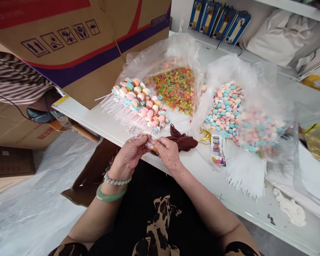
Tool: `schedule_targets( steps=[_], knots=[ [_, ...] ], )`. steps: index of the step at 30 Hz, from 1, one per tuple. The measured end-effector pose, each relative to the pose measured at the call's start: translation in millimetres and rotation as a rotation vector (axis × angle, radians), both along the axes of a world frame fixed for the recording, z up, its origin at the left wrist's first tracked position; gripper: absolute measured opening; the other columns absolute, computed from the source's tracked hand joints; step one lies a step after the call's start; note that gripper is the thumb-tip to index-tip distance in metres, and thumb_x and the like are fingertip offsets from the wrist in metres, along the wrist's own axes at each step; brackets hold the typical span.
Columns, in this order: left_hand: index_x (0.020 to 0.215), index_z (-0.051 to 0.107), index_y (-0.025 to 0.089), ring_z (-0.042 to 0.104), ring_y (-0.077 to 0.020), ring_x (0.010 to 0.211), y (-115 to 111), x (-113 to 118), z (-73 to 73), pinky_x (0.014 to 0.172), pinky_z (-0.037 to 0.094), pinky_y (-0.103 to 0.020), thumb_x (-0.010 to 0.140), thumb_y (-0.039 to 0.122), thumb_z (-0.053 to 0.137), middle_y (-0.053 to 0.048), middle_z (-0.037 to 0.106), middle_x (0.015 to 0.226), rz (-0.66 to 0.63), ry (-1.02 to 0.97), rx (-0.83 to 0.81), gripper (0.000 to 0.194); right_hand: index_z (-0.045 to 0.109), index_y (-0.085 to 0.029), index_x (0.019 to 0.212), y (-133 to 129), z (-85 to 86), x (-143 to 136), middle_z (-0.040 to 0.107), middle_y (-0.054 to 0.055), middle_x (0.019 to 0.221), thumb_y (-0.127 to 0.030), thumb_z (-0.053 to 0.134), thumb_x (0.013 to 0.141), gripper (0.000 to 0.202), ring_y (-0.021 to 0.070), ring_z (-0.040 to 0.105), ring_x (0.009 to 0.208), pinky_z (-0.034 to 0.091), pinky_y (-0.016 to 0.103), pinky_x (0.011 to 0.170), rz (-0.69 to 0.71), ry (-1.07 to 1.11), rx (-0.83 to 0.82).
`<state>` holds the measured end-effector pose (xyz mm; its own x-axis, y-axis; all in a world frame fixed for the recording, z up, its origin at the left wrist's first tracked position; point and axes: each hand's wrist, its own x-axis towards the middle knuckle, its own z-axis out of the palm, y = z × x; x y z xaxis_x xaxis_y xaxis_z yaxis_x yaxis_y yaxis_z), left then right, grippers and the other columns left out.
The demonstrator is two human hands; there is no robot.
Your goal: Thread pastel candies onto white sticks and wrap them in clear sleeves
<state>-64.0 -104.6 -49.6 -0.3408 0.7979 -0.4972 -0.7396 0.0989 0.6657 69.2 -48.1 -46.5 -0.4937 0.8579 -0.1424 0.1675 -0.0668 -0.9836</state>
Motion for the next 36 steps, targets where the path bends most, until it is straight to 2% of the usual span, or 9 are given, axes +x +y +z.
schedule_targets(
  steps=[6, 10, 12, 15, 19, 22, 27, 32, 36],
  knots=[
    [0.069, 0.067, 0.012, 0.053, -0.0068, 0.050, 0, -15, -5.5, 0.046, 0.042, -0.019, 0.053, 0.029, 0.090, 0.002, 0.061, 0.060, 0.159, 0.040, 0.058, 0.032, 0.055, -0.022, 0.079, 29, -10.0, -16, 0.061, -0.004, 0.069, -0.051, 0.069, 0.075, 0.032, 0.0098, 0.056, 0.054, 0.044, 0.023, 0.053, -0.305, 0.037, -0.145],
    [0.065, 0.064, 0.013, 0.049, -0.0058, 0.045, 3, -13, -10.9, 0.042, 0.040, -0.019, 0.058, 0.032, 0.088, 0.003, 0.056, 0.056, 0.147, 0.018, 0.123, 0.031, 0.055, -0.020, 0.077, 50, -23.4, -36, 0.062, -0.003, 0.064, -0.034, 0.076, 0.064, 0.028, 0.0094, 0.052, 0.048, 0.041, 0.022, 0.047, -0.238, 0.091, -0.465],
    [0.066, 0.063, 0.013, 0.047, -0.0056, 0.042, 4, -13, -14.2, 0.040, 0.039, -0.019, 0.062, 0.033, 0.086, 0.003, 0.057, 0.056, 0.161, 0.014, 0.127, 0.030, 0.057, -0.019, 0.072, 55, -24.4, -36, 0.056, -0.004, 0.056, -0.026, 0.075, 0.060, 0.023, 0.0079, 0.047, 0.046, 0.036, 0.021, 0.044, -0.251, 0.163, -0.489],
    [0.070, 0.063, 0.014, 0.049, -0.0060, 0.042, 4, -19, -18.7, 0.039, 0.039, -0.019, 0.070, 0.033, 0.082, 0.002, 0.060, 0.060, 0.214, 0.005, 0.104, 0.026, 0.060, -0.018, 0.067, 50, -16.7, -13, 0.049, -0.006, 0.049, -0.024, 0.073, 0.062, 0.015, 0.0064, 0.039, 0.044, 0.026, 0.020, 0.042, -0.324, 0.210, -0.337],
    [0.074, 0.063, 0.014, 0.060, -0.0091, 0.054, 8, -28, -22.5, 0.053, 0.052, -0.021, 0.079, 0.024, 0.074, 0.000, 0.065, 0.068, 0.294, -0.085, 0.101, 0.016, 0.069, -0.018, 0.075, 22, -1.4, 44, 0.047, -0.005, 0.049, -0.028, 0.069, 0.073, 0.010, 0.0082, 0.038, 0.047, 0.026, 0.023, 0.044, -0.240, 0.144, -0.080],
    [0.075, 0.063, 0.014, 0.066, -0.0125, 0.066, 14, -28, -20.7, 0.066, 0.058, -0.027, 0.081, 0.014, 0.068, -0.002, 0.067, 0.071, 0.335, -0.140, 0.108, 0.008, 0.070, -0.018, 0.077, -3, 3.6, 76, 0.045, -0.005, 0.050, -0.028, 0.067, 0.078, 0.011, 0.0088, 0.036, 0.048, 0.025, 0.024, 0.045, -0.199, 0.130, -0.095],
    [0.075, 0.067, 0.012, 0.067, -0.0134, 0.070, 17, -2, -5.5, 0.069, 0.057, -0.026, 0.072, 0.005, 0.068, -0.005, 0.070, 0.074, 0.273, -0.058, 0.095, 0.008, 0.064, -0.021, 0.073, -18, 4.5, 69, 0.055, -0.003, 0.059, -0.029, 0.070, 0.079, 0.011, 0.0111, 0.046, 0.057, 0.037, 0.025, 0.055, -0.185, 0.267, -0.236],
    [0.067, 0.068, 0.013, 0.066, -0.0121, 0.065, 14, 38, 9.8, 0.067, 0.055, -0.023, 0.062, 0.009, 0.075, -0.003, 0.070, 0.069, 0.192, 0.078, 0.116, 0.009, 0.063, -0.022, 0.069, -7, 7.4, 44, 0.069, 0.001, 0.104, -0.026, 0.078, 0.067, 0.015, 0.0162, 0.060, 0.085, 0.046, 0.030, 0.075, -0.189, 0.388, -0.286],
    [0.067, 0.068, 0.013, 0.064, -0.0118, 0.061, 14, 57, 13.8, 0.062, 0.054, -0.024, 0.058, 0.016, 0.081, -0.001, 0.068, 0.066, 0.120, 0.107, 0.130, 0.016, 0.064, -0.021, 0.067, -7, 2.0, 38, 0.065, -0.002, 0.070, -0.028, 0.074, 0.069, 0.013, 0.0137, 0.054, 0.066, 0.043, 0.028, 0.066, -0.236, 0.357, -0.235]
  ],
)
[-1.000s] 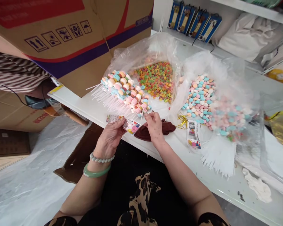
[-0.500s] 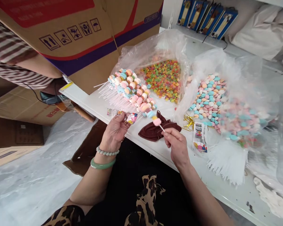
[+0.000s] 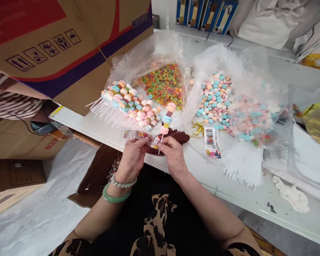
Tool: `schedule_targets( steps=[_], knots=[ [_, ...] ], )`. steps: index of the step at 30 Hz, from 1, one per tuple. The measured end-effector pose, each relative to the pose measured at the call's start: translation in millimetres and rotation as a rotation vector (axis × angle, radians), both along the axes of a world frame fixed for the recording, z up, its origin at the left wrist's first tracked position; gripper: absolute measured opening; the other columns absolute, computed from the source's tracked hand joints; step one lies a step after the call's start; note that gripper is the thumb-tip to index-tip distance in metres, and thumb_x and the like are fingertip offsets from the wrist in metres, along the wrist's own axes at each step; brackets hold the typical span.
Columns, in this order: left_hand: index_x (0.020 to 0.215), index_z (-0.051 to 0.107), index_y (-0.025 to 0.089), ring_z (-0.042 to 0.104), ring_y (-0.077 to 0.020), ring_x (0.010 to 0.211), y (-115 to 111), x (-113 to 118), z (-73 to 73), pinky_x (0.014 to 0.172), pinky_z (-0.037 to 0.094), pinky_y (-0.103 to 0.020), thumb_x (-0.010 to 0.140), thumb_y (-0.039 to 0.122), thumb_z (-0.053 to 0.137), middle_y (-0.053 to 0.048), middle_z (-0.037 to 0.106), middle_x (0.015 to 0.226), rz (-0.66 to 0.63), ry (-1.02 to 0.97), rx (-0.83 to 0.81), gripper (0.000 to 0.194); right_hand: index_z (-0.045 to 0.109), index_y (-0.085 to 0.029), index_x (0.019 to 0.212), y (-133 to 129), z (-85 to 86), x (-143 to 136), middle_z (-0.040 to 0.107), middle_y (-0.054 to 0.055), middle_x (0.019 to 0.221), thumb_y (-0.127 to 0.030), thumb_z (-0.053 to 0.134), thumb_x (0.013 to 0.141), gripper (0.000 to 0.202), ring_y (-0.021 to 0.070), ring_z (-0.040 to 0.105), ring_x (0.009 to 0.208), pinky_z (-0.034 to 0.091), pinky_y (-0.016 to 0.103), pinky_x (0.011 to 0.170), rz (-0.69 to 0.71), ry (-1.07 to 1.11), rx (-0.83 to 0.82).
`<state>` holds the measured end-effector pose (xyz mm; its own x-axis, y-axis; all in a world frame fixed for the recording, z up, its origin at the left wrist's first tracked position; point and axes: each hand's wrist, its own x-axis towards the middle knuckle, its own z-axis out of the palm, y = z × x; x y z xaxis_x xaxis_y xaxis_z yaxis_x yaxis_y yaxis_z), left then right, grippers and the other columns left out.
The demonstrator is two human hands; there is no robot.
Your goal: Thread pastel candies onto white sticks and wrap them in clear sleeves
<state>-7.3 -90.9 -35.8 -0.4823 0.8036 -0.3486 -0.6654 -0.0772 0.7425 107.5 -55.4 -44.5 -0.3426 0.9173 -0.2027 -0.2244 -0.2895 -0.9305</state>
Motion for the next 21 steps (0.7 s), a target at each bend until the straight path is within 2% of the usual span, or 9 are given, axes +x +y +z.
schedule_targets(
  steps=[3, 5, 10, 14, 18, 21],
  knots=[
    [0.077, 0.071, 0.014, 0.061, -0.0108, 0.059, -1, 7, -4.6, 0.056, 0.050, -0.023, 0.059, 0.024, 0.084, -0.001, 0.068, 0.070, -0.148, -0.001, -0.050, 0.025, 0.061, -0.021, 0.064, -2, -5.2, 0, 0.058, -0.004, 0.061, -0.028, 0.072, 0.069, 0.014, 0.0123, 0.048, 0.060, 0.040, 0.027, 0.061, -0.080, -0.047, 0.036],
    [0.078, 0.071, 0.014, 0.059, -0.0099, 0.058, -1, 11, -10.4, 0.054, 0.048, -0.022, 0.057, 0.029, 0.086, -0.001, 0.069, 0.072, -0.196, 0.005, -0.090, 0.030, 0.059, -0.021, 0.062, -1, -5.9, 2, 0.056, -0.004, 0.059, -0.029, 0.071, 0.069, 0.016, 0.0122, 0.047, 0.059, 0.039, 0.027, 0.060, -0.097, -0.063, 0.037],
    [0.067, 0.069, 0.012, 0.055, -0.0078, 0.053, 1, 12, -21.8, 0.054, 0.044, -0.021, 0.056, 0.031, 0.087, -0.001, 0.066, 0.062, -0.159, 0.037, -0.106, 0.028, 0.057, -0.021, 0.063, 0, 2.7, 5, 0.054, -0.004, 0.062, -0.030, 0.070, 0.070, 0.017, 0.0122, 0.046, 0.061, 0.039, 0.026, 0.061, -0.007, -0.102, 0.061],
    [0.065, 0.067, 0.013, 0.052, -0.0074, 0.051, 1, 10, -21.5, 0.053, 0.043, -0.021, 0.060, 0.035, 0.086, 0.000, 0.064, 0.059, -0.130, 0.102, -0.074, 0.029, 0.052, -0.021, 0.060, 3, 7.3, 6, 0.049, -0.004, 0.059, -0.034, 0.071, 0.068, 0.024, 0.0121, 0.043, 0.060, 0.036, 0.026, 0.058, 0.042, -0.117, 0.055],
    [0.069, 0.067, 0.013, 0.051, -0.0075, 0.049, -1, 5, -17.4, 0.052, 0.043, -0.020, 0.067, 0.044, 0.081, 0.000, 0.063, 0.059, -0.205, 0.156, -0.081, 0.034, 0.051, -0.021, 0.058, 9, 5.6, 6, 0.047, -0.005, 0.055, -0.032, 0.071, 0.067, 0.025, 0.0108, 0.040, 0.056, 0.033, 0.025, 0.055, 0.041, -0.126, 0.035],
    [0.073, 0.067, 0.013, 0.055, -0.0093, 0.050, 0, -1, -16.3, 0.052, 0.046, -0.021, 0.066, 0.044, 0.082, -0.001, 0.063, 0.059, -0.262, 0.124, -0.094, 0.035, 0.050, -0.020, 0.057, 12, 5.0, 5, 0.049, -0.005, 0.054, -0.030, 0.071, 0.067, 0.025, 0.0103, 0.041, 0.055, 0.033, 0.025, 0.055, 0.051, -0.143, 0.028]
  ],
)
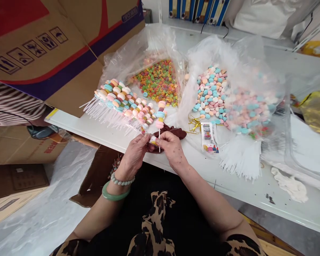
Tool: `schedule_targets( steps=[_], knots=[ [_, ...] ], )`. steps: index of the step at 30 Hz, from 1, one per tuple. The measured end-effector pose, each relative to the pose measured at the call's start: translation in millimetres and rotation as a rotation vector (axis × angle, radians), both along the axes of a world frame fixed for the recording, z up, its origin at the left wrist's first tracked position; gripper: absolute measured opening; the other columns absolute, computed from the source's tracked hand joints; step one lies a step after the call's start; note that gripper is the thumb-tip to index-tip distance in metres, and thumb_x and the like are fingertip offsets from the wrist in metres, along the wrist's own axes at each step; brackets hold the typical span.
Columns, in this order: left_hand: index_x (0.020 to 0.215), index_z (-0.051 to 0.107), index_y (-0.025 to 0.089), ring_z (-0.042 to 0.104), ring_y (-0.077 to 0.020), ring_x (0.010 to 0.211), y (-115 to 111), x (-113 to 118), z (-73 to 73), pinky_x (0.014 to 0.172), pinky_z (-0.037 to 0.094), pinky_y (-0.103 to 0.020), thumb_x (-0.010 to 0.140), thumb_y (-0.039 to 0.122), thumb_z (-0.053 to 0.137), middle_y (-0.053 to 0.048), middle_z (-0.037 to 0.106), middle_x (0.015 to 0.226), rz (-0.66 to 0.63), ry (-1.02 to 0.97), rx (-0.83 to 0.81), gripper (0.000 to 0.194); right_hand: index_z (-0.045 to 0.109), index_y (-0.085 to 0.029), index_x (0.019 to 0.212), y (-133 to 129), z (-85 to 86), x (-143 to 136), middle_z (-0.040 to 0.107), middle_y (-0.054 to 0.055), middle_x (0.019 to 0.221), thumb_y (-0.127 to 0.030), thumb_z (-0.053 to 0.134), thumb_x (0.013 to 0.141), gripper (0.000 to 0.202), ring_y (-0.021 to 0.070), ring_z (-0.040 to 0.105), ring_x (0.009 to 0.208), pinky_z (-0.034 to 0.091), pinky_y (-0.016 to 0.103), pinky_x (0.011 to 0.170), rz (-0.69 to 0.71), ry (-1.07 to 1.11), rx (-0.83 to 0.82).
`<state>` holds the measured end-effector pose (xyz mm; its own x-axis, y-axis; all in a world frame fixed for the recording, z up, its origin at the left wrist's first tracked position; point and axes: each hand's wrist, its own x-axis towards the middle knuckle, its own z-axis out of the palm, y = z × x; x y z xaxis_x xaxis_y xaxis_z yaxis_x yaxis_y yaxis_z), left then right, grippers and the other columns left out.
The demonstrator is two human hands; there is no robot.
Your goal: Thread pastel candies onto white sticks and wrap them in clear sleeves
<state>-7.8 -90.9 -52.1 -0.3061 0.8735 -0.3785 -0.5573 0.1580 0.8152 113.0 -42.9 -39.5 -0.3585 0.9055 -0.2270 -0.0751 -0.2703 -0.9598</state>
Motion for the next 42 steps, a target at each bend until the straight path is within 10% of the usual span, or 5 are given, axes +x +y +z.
schedule_targets(
  steps=[12, 24, 34, 42],
  knots=[
    [0.080, 0.064, 0.015, 0.061, -0.0110, 0.052, 8, -30, -8.6, 0.053, 0.051, -0.022, 0.082, 0.032, 0.072, -0.004, 0.070, 0.068, 0.155, -0.499, -0.157, 0.019, 0.058, -0.021, 0.074, -13, -10.5, 54, 0.051, -0.005, 0.055, -0.031, 0.063, 0.084, 0.014, 0.0091, 0.042, 0.046, 0.032, 0.023, 0.045, 0.006, -0.087, 0.095],
    [0.082, 0.067, 0.019, 0.070, -0.0188, 0.075, 4, -40, -2.3, 0.067, 0.056, -0.031, 0.079, 0.040, 0.075, -0.002, 0.073, 0.074, 0.153, -0.548, -0.069, 0.022, 0.060, -0.024, 0.076, -42, -8.8, 66, 0.049, -0.003, 0.059, -0.033, 0.057, 0.088, 0.015, 0.0127, 0.045, 0.051, 0.039, 0.027, 0.051, 0.111, -0.419, 0.416],
    [0.083, 0.071, 0.016, 0.070, -0.0187, 0.077, 0, -46, -5.6, 0.080, 0.056, -0.036, 0.074, 0.033, 0.079, -0.005, 0.074, 0.080, 0.121, -0.304, 0.121, 0.021, 0.068, -0.025, 0.085, -37, -22.6, 81, 0.071, 0.004, 0.079, -0.025, 0.056, 0.089, 0.013, 0.0188, 0.064, 0.070, 0.046, 0.029, 0.067, 0.102, -0.698, 0.876],
    [0.077, 0.075, 0.014, 0.065, -0.0143, 0.071, -2, -42, -6.5, 0.071, 0.053, -0.026, 0.064, 0.034, 0.085, -0.006, 0.073, 0.076, 0.020, -0.102, 0.110, 0.026, 0.069, -0.025, 0.086, -35, -25.1, 80, 0.071, 0.004, 0.079, -0.027, 0.055, 0.090, 0.015, 0.0182, 0.064, 0.069, 0.047, 0.029, 0.067, 0.124, -0.698, 0.841]
  ],
)
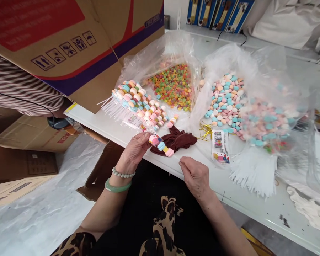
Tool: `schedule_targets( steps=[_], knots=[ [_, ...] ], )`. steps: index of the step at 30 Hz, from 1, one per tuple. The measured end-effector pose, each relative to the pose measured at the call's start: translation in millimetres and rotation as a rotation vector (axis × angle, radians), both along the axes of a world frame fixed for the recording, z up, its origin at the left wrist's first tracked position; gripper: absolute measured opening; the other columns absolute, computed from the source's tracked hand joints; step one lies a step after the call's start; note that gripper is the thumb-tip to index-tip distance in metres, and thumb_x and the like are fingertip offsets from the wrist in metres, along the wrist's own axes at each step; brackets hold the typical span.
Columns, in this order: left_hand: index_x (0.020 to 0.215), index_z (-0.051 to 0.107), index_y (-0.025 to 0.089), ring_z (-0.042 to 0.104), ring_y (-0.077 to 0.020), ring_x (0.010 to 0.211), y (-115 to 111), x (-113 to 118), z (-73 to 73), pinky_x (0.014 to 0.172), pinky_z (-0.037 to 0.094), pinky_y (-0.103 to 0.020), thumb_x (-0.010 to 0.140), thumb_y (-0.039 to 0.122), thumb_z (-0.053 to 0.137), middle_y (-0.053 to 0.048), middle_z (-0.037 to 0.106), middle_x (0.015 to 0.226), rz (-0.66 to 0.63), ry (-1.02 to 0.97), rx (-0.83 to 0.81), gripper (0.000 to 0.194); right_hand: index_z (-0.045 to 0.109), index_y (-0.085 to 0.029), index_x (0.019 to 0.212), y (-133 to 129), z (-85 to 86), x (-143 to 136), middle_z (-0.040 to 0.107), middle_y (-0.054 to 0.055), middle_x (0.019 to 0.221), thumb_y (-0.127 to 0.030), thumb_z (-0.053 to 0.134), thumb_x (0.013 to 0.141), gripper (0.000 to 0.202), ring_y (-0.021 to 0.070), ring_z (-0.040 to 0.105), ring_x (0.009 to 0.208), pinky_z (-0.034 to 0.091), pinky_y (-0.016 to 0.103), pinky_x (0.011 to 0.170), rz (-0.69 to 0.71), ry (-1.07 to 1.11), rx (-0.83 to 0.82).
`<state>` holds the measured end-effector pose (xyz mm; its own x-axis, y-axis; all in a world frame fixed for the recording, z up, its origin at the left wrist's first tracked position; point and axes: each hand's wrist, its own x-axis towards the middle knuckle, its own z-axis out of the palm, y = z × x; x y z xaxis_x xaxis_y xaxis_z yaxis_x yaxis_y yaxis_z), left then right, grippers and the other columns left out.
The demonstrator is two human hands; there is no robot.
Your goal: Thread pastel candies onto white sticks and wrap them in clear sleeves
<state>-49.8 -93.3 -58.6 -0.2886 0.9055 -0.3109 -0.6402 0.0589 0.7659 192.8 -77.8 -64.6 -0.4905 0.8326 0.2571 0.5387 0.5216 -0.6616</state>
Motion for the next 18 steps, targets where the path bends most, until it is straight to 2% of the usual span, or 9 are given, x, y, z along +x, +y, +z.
schedule_targets(
  steps=[3, 5, 8, 11, 16, 18],
  knots=[
    [0.076, 0.075, 0.014, 0.063, -0.0127, 0.068, 0, 7, 3.5, 0.068, 0.052, -0.024, 0.064, 0.037, 0.085, -0.005, 0.072, 0.076, -0.024, -0.009, 0.022, 0.027, 0.068, -0.025, 0.082, 1, -0.6, -6, 0.067, 0.001, 0.071, -0.030, 0.057, 0.088, 0.013, 0.0165, 0.060, 0.063, 0.045, 0.028, 0.064, -0.027, 0.044, -0.151],
    [0.075, 0.075, 0.015, 0.063, -0.0126, 0.068, 0, 11, 4.6, 0.068, 0.052, -0.024, 0.062, 0.036, 0.086, -0.004, 0.071, 0.076, -0.022, -0.011, 0.025, 0.027, 0.067, -0.025, 0.076, 3, -1.2, -11, 0.061, -0.001, 0.062, -0.031, 0.060, 0.084, 0.012, 0.0153, 0.054, 0.057, 0.042, 0.028, 0.060, -0.055, 0.101, -0.312],
    [0.073, 0.074, 0.015, 0.063, -0.0126, 0.069, 1, 17, 2.2, 0.069, 0.051, -0.024, 0.060, 0.033, 0.088, -0.004, 0.072, 0.076, -0.017, -0.014, 0.010, 0.026, 0.065, -0.023, 0.068, 4, -3.3, -19, 0.050, -0.004, 0.051, -0.034, 0.065, 0.078, 0.015, 0.0121, 0.042, 0.047, 0.034, 0.026, 0.048, -0.118, 0.260, -0.664],
    [0.075, 0.074, 0.013, 0.063, -0.0118, 0.067, 2, 18, -4.3, 0.069, 0.051, -0.024, 0.062, 0.034, 0.087, -0.004, 0.071, 0.075, -0.019, -0.034, 0.011, 0.028, 0.065, -0.020, 0.068, 6, -6.0, -24, 0.046, -0.005, 0.047, -0.035, 0.071, 0.071, 0.017, 0.0086, 0.032, 0.042, 0.022, 0.022, 0.040, -0.145, 0.432, -0.990],
    [0.084, 0.072, 0.014, 0.065, -0.0138, 0.073, 2, 10, -17.6, 0.073, 0.052, -0.027, 0.066, 0.035, 0.085, -0.004, 0.071, 0.080, -0.037, -0.127, -0.006, 0.030, 0.063, -0.016, 0.069, 16, -9.2, -21, 0.041, -0.009, 0.041, -0.029, 0.075, 0.064, 0.018, 0.0027, 0.020, 0.034, 0.010, 0.019, 0.037, 0.011, 0.653, -1.437],
    [0.086, 0.072, 0.014, 0.066, -0.0150, 0.075, 2, 5, -22.1, 0.075, 0.053, -0.029, 0.068, 0.035, 0.084, -0.004, 0.071, 0.081, -0.068, -0.132, -0.008, 0.031, 0.061, -0.016, 0.069, 21, -9.6, -18, 0.039, -0.010, 0.040, -0.027, 0.074, 0.066, 0.017, 0.0012, 0.016, 0.032, 0.009, 0.018, 0.036, 0.065, 0.718, -1.541]
  ],
)
